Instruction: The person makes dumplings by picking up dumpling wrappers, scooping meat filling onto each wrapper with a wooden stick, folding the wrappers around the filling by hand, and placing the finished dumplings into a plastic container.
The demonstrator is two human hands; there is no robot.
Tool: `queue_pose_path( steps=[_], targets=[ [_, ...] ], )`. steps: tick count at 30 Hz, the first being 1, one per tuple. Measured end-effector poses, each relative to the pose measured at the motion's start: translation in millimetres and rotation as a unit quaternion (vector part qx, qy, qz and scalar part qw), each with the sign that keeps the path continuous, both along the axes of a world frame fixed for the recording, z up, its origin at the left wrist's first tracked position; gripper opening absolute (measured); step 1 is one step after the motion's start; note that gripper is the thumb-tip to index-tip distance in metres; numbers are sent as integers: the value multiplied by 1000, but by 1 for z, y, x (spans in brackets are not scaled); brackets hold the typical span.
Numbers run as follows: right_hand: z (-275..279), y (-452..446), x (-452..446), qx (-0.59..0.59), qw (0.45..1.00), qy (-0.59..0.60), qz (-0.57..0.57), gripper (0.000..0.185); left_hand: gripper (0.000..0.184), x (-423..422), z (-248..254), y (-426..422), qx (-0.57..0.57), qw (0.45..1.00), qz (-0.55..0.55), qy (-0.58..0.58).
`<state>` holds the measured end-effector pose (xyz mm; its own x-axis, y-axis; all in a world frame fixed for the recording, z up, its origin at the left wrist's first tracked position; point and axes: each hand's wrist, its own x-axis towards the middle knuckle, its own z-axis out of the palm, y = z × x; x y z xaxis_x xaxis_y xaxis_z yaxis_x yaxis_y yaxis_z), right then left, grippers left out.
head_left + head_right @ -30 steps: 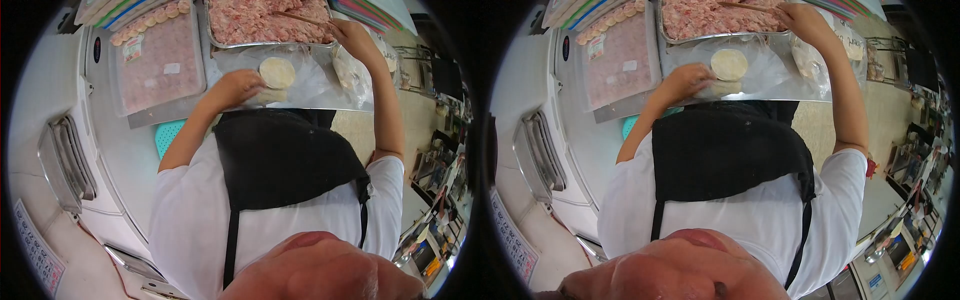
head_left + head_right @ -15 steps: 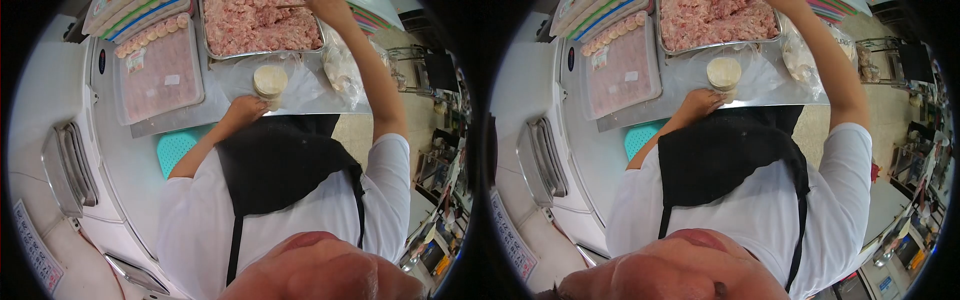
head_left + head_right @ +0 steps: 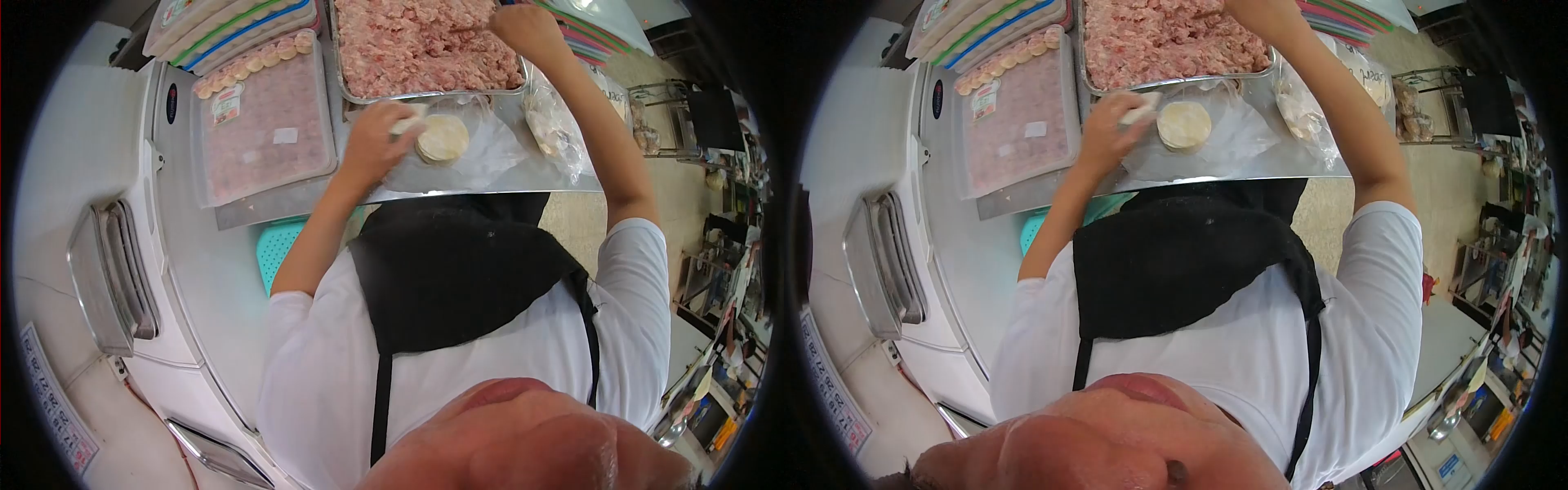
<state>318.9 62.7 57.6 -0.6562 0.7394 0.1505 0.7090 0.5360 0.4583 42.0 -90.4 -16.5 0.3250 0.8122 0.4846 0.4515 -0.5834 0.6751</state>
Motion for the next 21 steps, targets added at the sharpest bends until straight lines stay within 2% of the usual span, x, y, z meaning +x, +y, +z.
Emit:
queue_pose_path(
  steps=[2, 3, 5, 8, 11, 14, 15, 18, 20, 21],
  targets=[
    [-20, 14, -2, 43, 999, -5, 5, 15, 27, 27, -28, 10, 32, 996, -75, 35],
    [-37, 10, -11, 27, 1000, 3, 6, 14, 29, 36, -37, 13, 49, 991, -113, 52],
    [-55, 4, -31, -5, 1000, 14, 6, 14, 35, 44, -30, 5, 35, 990, -94, 98],
    [-48, -25, -43, -73, 997, -10, -28, 11, 43, 38, -36, 1, 4, 988, -56, 144],
    [-55, -18, -11, -80, 997, 19, -8, 11, 47, 38, -22, -1, -17, 981, -49, 189],
    [-37, -24, -6, -19, 997, 59, 35, 25, 42, 51, -12, -4, -24, 971, -41, 233],
    [-26, -29, -8, -42, 994, 94, 37, 28, 40, 56, -12, -2, -20, 968, -35, 247],
    [-7, -51, -12, -108, 973, 198, 51, 38, 43, 43, -26, 7, -28, 972, -42, 228],
    [-15, -62, -3, -150, 948, 272, 74, 41, 44, 23, -51, 13, -60, 990, 8, 130],
    [-16, -73, -6, -228, 911, 341, 52, 41, 45, 10, -58, 16, -76, 993, 34, 82]
  ],
)
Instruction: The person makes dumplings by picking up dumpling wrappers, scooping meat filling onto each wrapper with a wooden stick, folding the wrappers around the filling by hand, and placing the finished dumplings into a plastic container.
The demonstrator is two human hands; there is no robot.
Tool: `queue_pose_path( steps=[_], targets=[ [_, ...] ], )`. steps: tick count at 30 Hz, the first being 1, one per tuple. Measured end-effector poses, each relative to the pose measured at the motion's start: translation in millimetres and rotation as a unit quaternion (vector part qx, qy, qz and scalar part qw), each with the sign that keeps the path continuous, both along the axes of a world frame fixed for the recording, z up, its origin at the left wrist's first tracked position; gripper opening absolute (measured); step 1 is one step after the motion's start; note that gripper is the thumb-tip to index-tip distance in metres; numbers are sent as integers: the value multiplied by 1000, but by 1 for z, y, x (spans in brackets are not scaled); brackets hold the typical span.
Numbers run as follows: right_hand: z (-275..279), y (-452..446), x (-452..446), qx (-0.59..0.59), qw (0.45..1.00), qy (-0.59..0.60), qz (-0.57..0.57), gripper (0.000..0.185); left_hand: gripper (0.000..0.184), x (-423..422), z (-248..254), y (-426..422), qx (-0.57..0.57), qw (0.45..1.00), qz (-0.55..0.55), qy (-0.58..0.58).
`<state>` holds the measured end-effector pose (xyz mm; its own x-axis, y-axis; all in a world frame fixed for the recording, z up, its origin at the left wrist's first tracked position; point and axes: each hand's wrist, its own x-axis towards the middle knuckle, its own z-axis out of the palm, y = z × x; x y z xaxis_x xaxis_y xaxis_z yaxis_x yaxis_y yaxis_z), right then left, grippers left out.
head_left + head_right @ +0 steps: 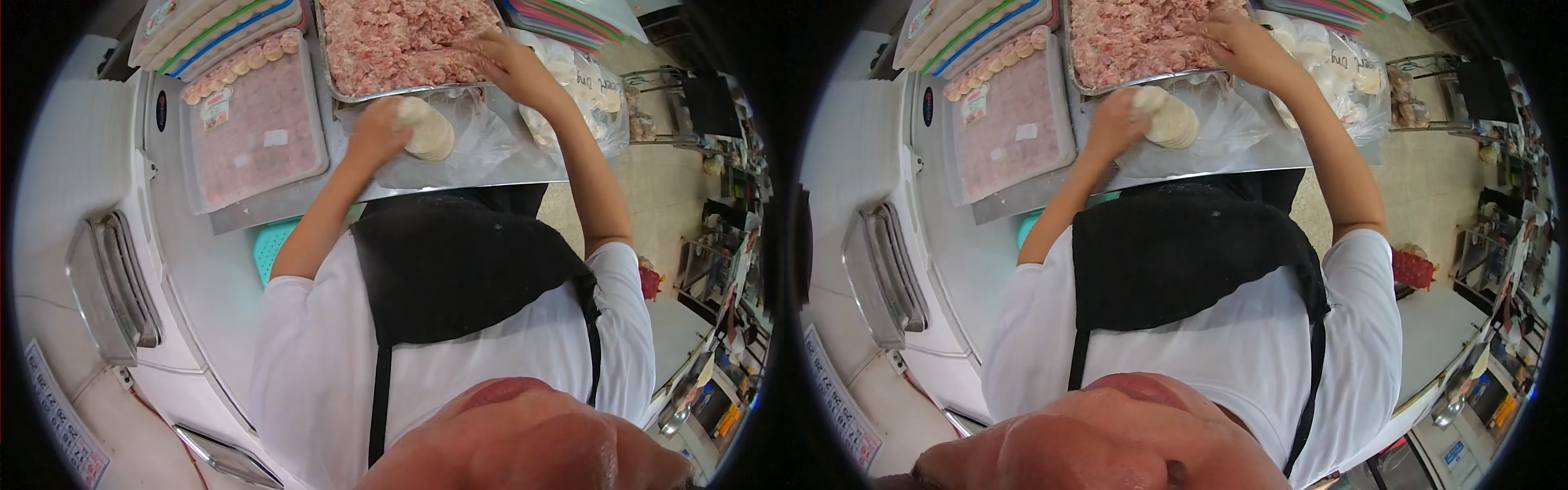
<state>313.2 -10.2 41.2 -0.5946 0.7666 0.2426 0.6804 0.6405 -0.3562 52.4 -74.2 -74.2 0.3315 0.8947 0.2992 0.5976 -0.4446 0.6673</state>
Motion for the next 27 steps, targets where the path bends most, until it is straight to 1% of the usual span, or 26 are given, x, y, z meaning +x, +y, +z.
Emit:
queue_pose_path(
  steps=[1, 2, 3, 4, 5, 6, 7, 8, 9, 11, 14, 15, 18, 19, 20, 21, 22, 23, 26, 27],
  targets=[
    [-1, -12, -5, -89, 994, 67, -6, 41, 46, -12, 10, 5, -66, 998, 9, -16],
    [-3, -21, -11, -176, 975, 134, -11, 41, 45, -15, 19, 6, -98, 993, 10, -58],
    [-12, -26, -21, -167, 969, 181, 5, 43, 45, -13, 43, 4, -132, 986, 9, -100],
    [-26, -24, -29, -152, 968, 198, 25, 43, 45, -10, 57, 2, -165, 976, 7, -142],
    [-40, -17, -35, -137, 966, 214, 45, 44, 48, -5, 49, 6, -217, 940, -50, -258],
    [-47, -11, -38, -120, 963, 232, 63, 45, 51, 7, 55, 4, -267, 881, -55, -386],
    [-35, -8, -37, -299, 919, 257, -7, 43, 54, 23, 65, -1, -313, 802, -60, -505],
    [-31, -7, -41, -236, 941, 236, -47, 39, 56, 33, 74, -4, -354, 703, -62, -613],
    [-28, -6, -49, -173, 958, 211, -87, 36, 62, 36, 81, -2, -376, 667, -69, -639],
    [-23, -5, -61, -46, 973, 156, -162, 30, 73, 40, 90, 4, -417, 589, -79, -688],
    [-17, 3, -60, -97, 986, 31, -131, 31, 94, 27, 42, 26, -451, 563, -82, -687],
    [-14, 6, -60, -112, 986, -11, -119, 32, 104, 35, 78, 17, -450, 559, -107, -688],
    [-4, 13, -55, -155, 974, -132, -102, 35, 102, 28, 96, 6, -469, 537, -131, -689],
    [6, 3, -64, -109, 967, -169, -157, 38, 101, 29, 97, 8, -471, 546, -139, -678],
    [0, -16, -79, -17, 988, -130, -80, 38, 103, 28, 84, 12, -491, 432, -204, -729],
    [-19, -42, -96, 73, 993, -91, 0, 39, 104, 26, 60, 16, -502, 307, -264, -764],
    [-31, -55, -104, 158, 983, -48, 79, 39, 106, 25, 46, 16, -504, 175, -318, -784],
    [-34, -45, -100, 122, 990, -6, 72, 41, 100, 34, 63, 18, -487, 423, -204, -737],
    [-54, -3, -57, -6, 992, 120, 41, 44, 88, 32, 80, 12, -428, 577, -72, -692],
    [-38, 6, -42, -56, 994, 89, -1, 44, 73, 25, 90, 6, -471, 525, -124, -698]
  ],
)
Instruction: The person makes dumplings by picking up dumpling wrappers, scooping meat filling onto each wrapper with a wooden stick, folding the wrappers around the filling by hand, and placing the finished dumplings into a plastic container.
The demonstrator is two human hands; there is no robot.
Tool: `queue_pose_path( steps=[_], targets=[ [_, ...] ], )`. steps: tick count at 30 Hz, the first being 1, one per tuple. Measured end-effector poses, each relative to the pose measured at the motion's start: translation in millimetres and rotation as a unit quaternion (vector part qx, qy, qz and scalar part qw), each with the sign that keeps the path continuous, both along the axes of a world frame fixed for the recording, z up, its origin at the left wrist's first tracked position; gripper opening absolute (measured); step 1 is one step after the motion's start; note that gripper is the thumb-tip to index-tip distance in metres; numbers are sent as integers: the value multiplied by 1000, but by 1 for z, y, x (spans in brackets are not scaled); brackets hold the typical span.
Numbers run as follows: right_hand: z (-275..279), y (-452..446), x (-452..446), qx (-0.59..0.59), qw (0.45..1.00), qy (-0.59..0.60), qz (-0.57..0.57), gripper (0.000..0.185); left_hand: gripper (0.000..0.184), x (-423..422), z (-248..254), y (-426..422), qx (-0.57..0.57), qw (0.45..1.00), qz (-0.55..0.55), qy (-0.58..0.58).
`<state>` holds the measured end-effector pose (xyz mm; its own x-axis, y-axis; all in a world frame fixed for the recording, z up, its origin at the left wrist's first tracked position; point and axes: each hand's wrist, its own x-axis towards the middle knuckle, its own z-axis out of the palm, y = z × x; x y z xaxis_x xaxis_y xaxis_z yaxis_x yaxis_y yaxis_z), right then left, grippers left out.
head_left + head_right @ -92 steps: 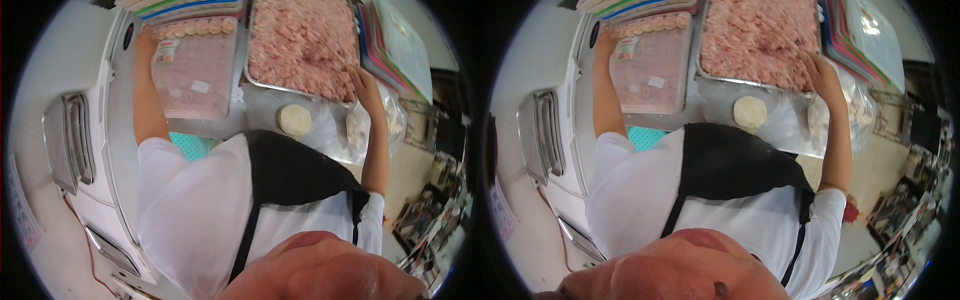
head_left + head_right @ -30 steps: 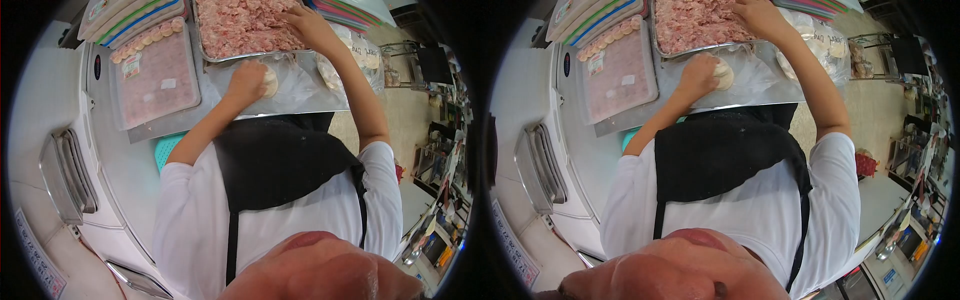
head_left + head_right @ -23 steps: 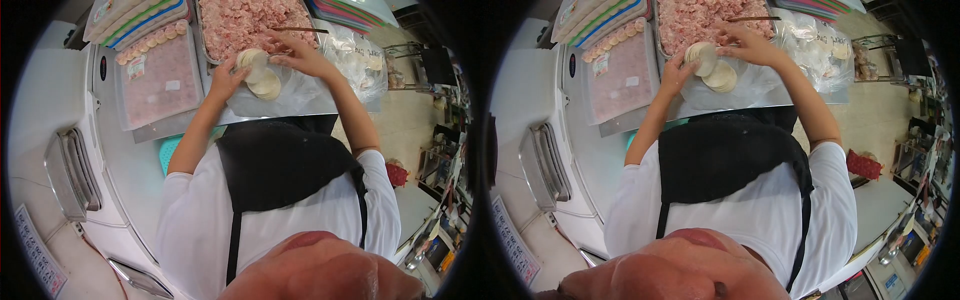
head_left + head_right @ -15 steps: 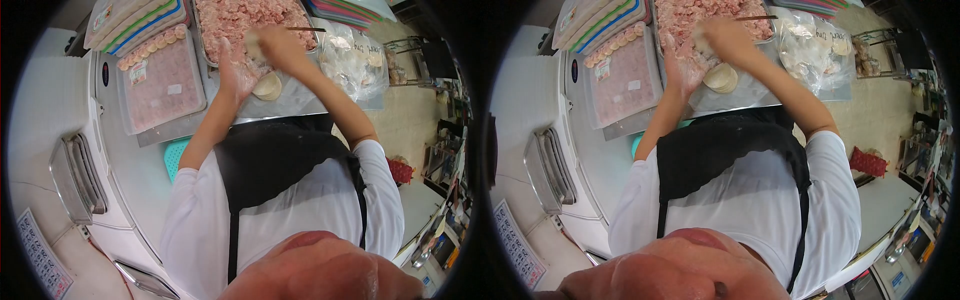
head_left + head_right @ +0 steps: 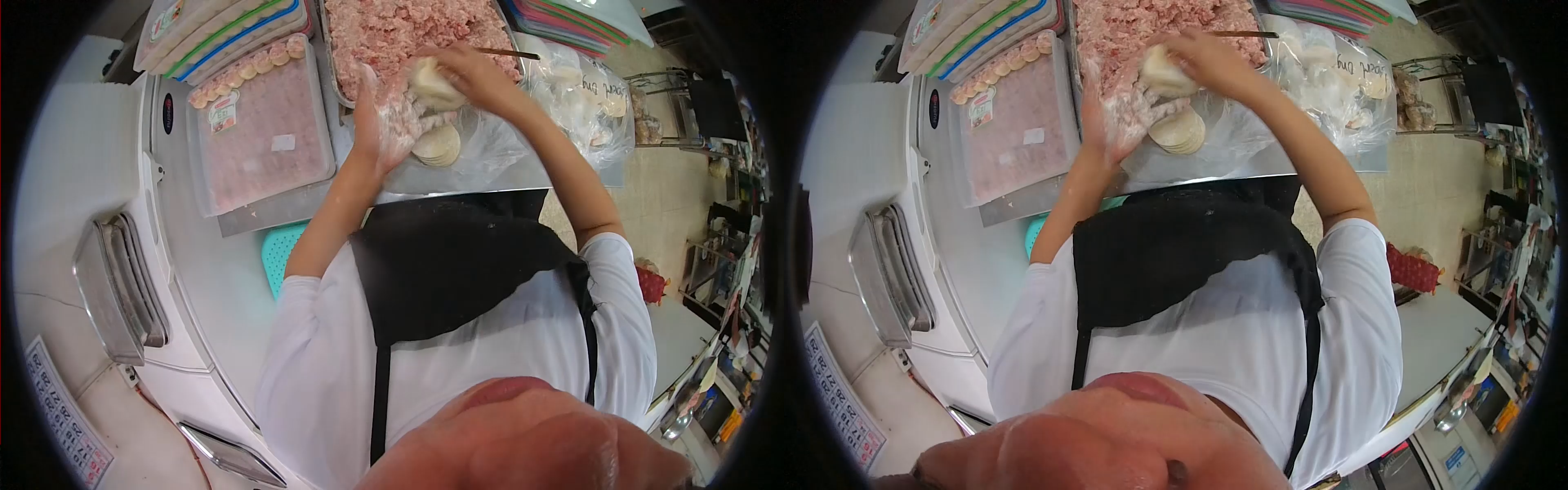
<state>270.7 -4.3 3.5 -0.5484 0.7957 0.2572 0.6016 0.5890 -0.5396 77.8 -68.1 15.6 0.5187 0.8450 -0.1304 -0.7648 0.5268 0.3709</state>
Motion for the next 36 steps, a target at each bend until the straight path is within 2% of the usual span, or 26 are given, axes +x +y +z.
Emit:
queue_pose_path(
  steps=[1, 3, 4, 5, 7, 8, 10, 11, 14, 16, 19, 20, 23, 26, 29, 32, 33, 34, 35, 36],
  targets=[
    [15, 1, 12, 13, 1000, -15, -16, 43, 70, -5, -3, 1, 104, 988, -18, 111],
    [33, -7, 27, 34, 997, -44, -48, 42, 65, -13, -20, -2, 299, 897, -55, 322],
    [30, -12, 27, 23, 999, -24, -43, 41, 59, -15, -32, -2, 374, 786, -52, 489],
    [26, -18, 28, 13, 999, -3, -37, 41, 58, -12, -44, -8, 418, 698, -41, 581],
    [17, -25, 30, -18, 999, 8, -26, 38, 58, 3, -58, -22, 485, 483, -15, 729],
    [13, -28, 31, -40, 999, 0, -20, 37, 60, 8, -68, -23, 482, 473, 26, 737],
    [15, -36, 29, -52, 998, 3, -22, 33, 58, 7, -68, -23, 448, 470, 32, 760],
    [18, -39, 32, -67, 996, -42, -30, 32, 56, 5, -68, -23, 431, 468, 35, 771],
    [28, -45, 37, -123, 979, -154, -47, 31, 50, -26, -85, -22, 363, 580, 47, 728],
    [39, -54, 29, -176, 963, -196, -50, 29, 47, -55, -94, -25, 307, 599, 64, 736],
    [12, -54, 19, -85, 995, -47, 37, 28, 42, -72, -85, -35, 260, 603, 120, 745],
    [8, -53, 12, -70, 996, -47, 43, 31, 40, -74, -76, -40, 250, 599, 142, 747],
    [12, -45, 2, -88, 985, -150, 1, 34, 40, -64, -35, -42, 174, 808, 154, 541],
    [4, -34, -13, -39, 994, 98, 16, 37, 49, -35, -28, -18, 116, 935, 142, 303],
    [18, -15, -10, -89, 994, 53, -37, 42, 60, -1, -5, -6, 127, 965, 119, 198],
    [9, -2, -9, 135, 988, 9, -67, 35, 66, 13, 15, 3, 58, 993, 87, 46],
    [8, -1, -11, 209, 975, -6, -76, 36, 71, 13, 9, 9, 51, 993, 89, 52],
    [18, -23, -30, 227, 970, -58, -71, 40, 77, 13, 0, 19, 46, 993, 92, 58],
    [22, -40, -43, 266, 963, -27, 38, 41, 82, 12, -5, 24, 39, 993, 96, 63],
    [34, -63, -54, 225, 971, -44, 73, 39, 91, 16, 2, 19, 37, 998, 42, -11]
  ],
)
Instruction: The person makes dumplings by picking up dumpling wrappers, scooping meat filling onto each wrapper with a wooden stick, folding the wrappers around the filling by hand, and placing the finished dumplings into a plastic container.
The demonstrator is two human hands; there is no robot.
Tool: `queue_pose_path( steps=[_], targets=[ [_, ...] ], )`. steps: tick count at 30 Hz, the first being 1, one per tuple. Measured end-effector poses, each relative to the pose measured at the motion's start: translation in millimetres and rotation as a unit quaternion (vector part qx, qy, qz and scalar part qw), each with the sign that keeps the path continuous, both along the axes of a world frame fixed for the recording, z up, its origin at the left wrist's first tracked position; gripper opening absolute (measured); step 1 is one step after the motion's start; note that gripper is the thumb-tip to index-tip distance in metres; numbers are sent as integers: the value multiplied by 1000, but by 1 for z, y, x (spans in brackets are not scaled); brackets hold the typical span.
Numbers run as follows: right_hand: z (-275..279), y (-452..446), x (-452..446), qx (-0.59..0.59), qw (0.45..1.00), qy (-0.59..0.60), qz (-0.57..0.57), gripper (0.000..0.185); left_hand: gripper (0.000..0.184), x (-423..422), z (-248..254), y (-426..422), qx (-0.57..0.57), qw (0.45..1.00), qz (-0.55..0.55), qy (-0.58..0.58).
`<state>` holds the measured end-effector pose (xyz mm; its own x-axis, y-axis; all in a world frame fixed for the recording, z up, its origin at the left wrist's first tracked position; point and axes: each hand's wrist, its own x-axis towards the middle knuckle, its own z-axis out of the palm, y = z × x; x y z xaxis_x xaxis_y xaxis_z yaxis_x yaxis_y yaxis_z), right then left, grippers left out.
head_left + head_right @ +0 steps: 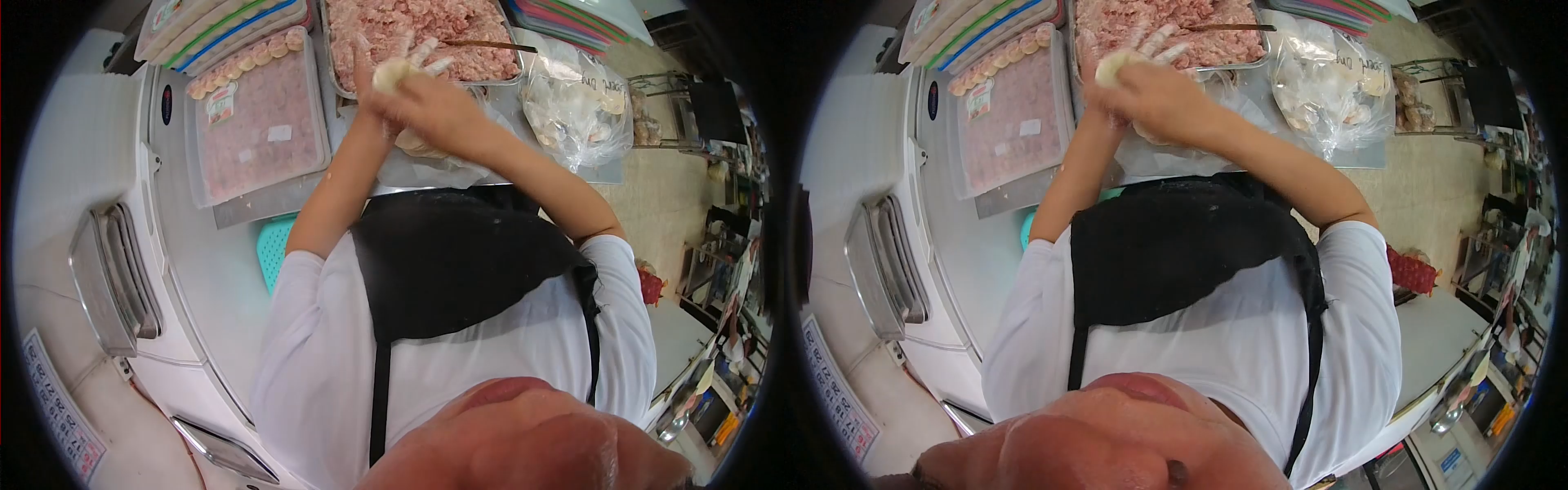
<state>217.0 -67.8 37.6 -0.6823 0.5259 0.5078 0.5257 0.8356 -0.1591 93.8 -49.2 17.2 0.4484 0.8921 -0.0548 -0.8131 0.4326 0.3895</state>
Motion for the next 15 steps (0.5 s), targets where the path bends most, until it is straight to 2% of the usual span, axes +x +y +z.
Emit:
queue_pose_path(
  steps=[1, 3, 4, 6, 7, 8, 9, 11, 13, 14, 15],
  targets=[
    [10, -12, -5, -39, 999, -26, 27, 38, 92, -1, -3, 2, -14, 999, -19, -49],
    [-1, 30, 26, -123, 991, 54, -25, 35, 95, -2, -12, 8, -43, 986, -64, -147],
    [-6, 44, 39, -166, 980, 94, -51, 34, 95, 1, 4, -5, -4, 1000, -14, 5],
    [0, 48, 43, -235, 953, -101, -165, 34, 96, -1, -12, -5, 2, 979, -117, -168],
    [13, 37, 35, -224, 947, -158, -167, 37, 96, -1, -16, -4, 8, 953, -162, -254],
    [25, 25, 27, -212, 939, -215, -165, 39, 98, -1, -17, -1, 11, 969, -137, -204],
    [13, 23, 24, -193, 968, -125, -103, 41, 99, 1, -17, 0, 10, 982, -110, -152],
    [-31, 10, 19, -153, 986, 61, 23, 44, 103, 3, -16, -1, 5, 997, -59, -45],
    [-45, 37, 44, -167, 984, 3, -61, 45, 106, 3, -15, -7, -7, 998, -10, 62],
    [-37, 48, 51, -152, 984, -12, -87, 43, 104, 2, -5, -12, -33, 998, -52, -20],
    [-29, 55, 53, -138, 984, -28, -113, 42, 103, 2, -1, -14, -32, 999, -38, -14]
  ],
)
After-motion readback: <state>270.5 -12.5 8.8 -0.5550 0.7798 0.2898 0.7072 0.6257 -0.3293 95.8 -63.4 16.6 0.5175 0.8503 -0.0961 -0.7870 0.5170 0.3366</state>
